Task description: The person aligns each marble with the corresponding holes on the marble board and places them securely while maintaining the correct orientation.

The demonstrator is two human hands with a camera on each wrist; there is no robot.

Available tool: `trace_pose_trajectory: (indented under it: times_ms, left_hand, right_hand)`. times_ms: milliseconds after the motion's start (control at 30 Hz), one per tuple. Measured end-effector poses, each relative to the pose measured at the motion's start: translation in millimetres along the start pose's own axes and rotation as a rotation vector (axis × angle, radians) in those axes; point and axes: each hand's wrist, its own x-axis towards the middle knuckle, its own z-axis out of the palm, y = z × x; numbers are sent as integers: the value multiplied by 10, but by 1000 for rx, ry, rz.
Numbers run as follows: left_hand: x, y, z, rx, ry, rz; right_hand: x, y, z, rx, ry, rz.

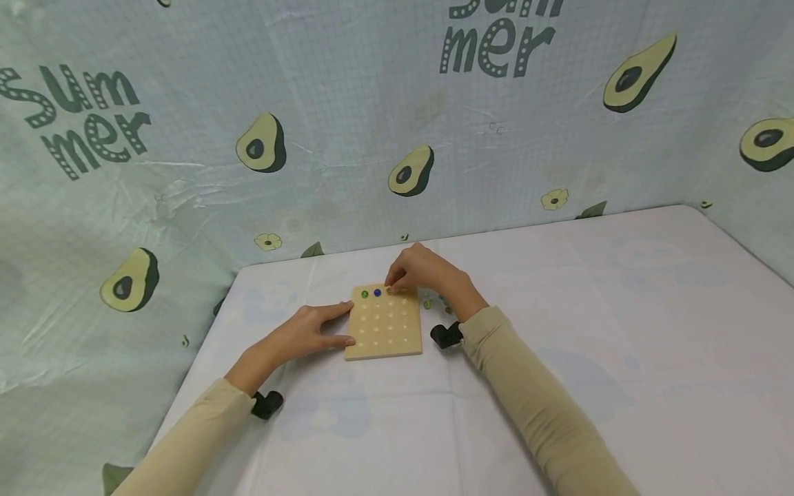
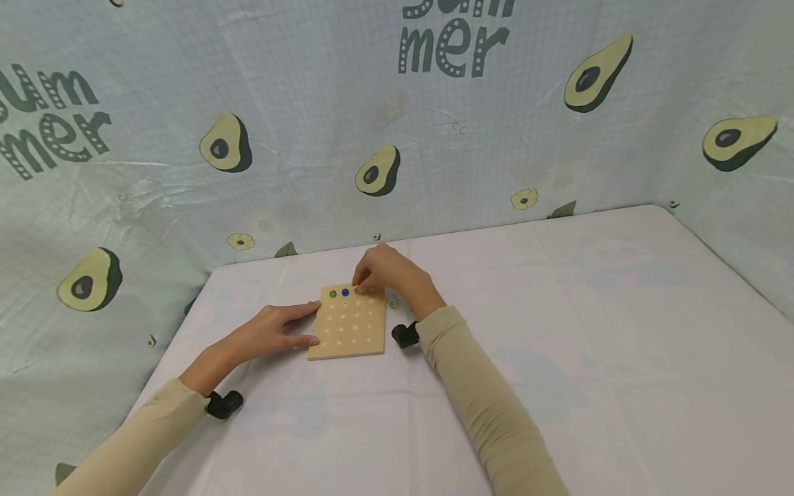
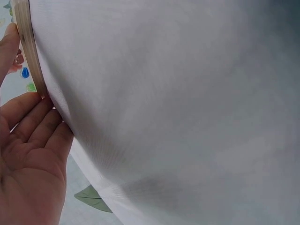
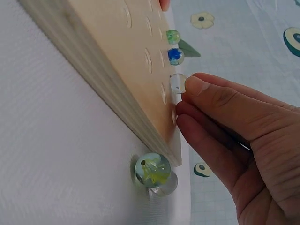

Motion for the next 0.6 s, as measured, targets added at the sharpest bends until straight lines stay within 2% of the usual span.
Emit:
trace_pose_trajectory:
  times_ms: [133, 267, 467, 600]
  left_hand:
    - [13, -5, 4, -2, 7, 10]
    - [26, -8, 11, 3, 8, 13]
    - [16, -6, 15, 8, 3, 4]
    - [-3, -14, 16, 12, 8, 10]
  right_hand:
    - [-10, 13, -2, -10, 0, -6]
    - [-70, 5, -65, -62, -43, -53]
    - [-276, 53, -245, -146, -85, -157]
    - [-427, 171, -335, -164, -98, -176]
